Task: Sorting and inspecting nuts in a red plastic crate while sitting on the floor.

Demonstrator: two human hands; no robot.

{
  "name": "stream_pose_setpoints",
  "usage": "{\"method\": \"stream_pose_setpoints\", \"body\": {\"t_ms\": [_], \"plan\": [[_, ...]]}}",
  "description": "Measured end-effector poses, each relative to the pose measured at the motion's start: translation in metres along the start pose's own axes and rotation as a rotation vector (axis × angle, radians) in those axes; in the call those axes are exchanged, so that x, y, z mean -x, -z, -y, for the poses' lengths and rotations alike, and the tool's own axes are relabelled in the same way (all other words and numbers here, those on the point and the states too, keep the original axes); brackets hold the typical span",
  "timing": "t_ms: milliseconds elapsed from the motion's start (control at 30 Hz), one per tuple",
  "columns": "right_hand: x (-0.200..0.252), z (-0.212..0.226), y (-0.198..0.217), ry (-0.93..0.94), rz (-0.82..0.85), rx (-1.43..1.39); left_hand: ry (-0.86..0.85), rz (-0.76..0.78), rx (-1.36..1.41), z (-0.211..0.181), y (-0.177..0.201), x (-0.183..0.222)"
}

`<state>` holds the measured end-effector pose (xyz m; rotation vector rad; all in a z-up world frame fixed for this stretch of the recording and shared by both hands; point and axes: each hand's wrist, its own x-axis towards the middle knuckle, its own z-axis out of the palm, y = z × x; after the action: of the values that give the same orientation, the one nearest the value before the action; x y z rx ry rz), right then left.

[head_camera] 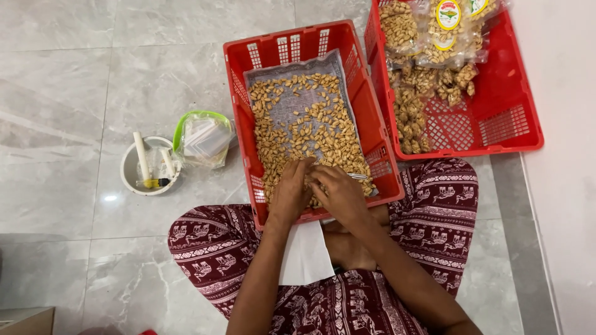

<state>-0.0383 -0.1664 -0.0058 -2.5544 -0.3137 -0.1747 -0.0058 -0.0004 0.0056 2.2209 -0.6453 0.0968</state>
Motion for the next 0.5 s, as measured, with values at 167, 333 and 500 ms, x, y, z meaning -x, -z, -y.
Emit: {"method": "stream_pose_setpoints", "body": {"t_ms": [167, 333, 500], "plan": [[0.002, 0.003, 0.004, 0.026, 0.009, 0.019, 0.005, -0.008, 0.047, 0.007, -0.004, 0.000], [0.000, 0.015, 0.023, 0.111, -0.080, -0.021, 0.032, -0.010, 0.093, 0.007, -0.004, 0.001], [-0.001, -0.014, 0.019, 0.116, -0.255, -0.242, 0.085, -0.008, 0.103, 0.007, -0.006, 0.002]]}}
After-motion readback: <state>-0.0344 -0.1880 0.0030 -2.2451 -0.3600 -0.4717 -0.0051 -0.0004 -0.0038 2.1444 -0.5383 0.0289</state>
